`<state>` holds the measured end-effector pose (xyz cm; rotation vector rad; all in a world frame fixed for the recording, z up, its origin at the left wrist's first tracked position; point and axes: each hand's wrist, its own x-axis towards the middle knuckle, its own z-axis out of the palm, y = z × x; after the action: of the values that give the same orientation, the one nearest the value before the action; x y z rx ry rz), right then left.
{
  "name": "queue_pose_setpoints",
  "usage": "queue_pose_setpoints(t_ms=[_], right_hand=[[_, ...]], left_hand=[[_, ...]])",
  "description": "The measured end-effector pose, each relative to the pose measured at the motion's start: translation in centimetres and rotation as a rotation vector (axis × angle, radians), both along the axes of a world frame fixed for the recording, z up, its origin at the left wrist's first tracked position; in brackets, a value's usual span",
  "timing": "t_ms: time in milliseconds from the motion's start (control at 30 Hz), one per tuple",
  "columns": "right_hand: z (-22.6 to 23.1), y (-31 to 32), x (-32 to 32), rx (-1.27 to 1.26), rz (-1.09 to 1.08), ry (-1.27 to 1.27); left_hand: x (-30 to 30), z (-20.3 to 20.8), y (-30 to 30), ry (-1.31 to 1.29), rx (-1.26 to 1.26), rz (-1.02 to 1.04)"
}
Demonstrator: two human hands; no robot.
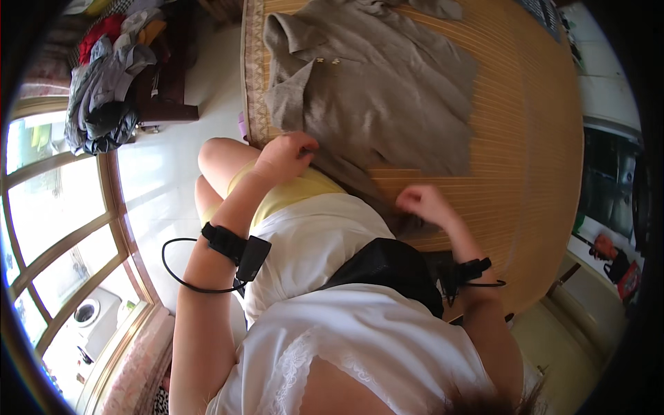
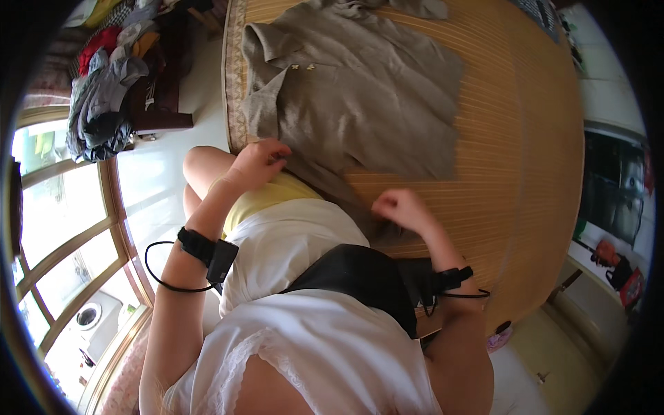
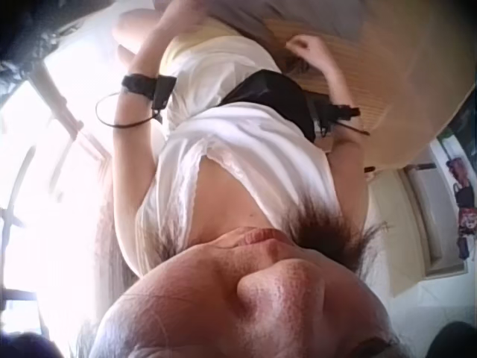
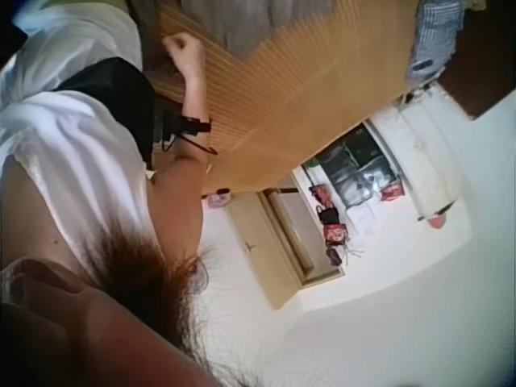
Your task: Folding a shirt and a jacket on a bed.
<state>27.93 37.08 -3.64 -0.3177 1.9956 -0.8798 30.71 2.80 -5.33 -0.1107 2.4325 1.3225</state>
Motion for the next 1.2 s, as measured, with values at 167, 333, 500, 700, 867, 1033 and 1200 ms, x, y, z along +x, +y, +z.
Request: queue_pose_setpoints(t_ms=[167,333,500,700,867,1033,1200], right_hand=[[-4.1,6.5,-2.7,-0.056,-0.921,0.855],[-4.3,8.6,-4.3,-0.009,-1.177,0.195],[-4.2,9.2,-4.8,-0.249,-1.033,0.284],[-3.9,7.3,-2.8,-0.320,-1.276,0.097],[-3.0,6.4,-1.5,-0.185,-1.173,0.121],[-1.9,5.7,0.6,-0.194,-1.139,0.059],[-1.4,6.5,-0.1,-0.345,-0.844,0.114]], left_hand=[[0.6,-0.6,1.1,0.221,-0.355,-0.273],[0.1,-1.2,1.4,0.162,-0.344,-0.224],[0.3,-0.2,-1.4,0.180,-0.012,0.160],[0.4,0.7,-3.5,0.137,-0.212,0.115],[1.0,-0.5,-2.7,0.113,-0.305,0.061],[1.4,-1.1,-2.5,0.198,-0.278,0.051],[1.3,-1.1,-2.3,0.260,-0.317,-0.006]])
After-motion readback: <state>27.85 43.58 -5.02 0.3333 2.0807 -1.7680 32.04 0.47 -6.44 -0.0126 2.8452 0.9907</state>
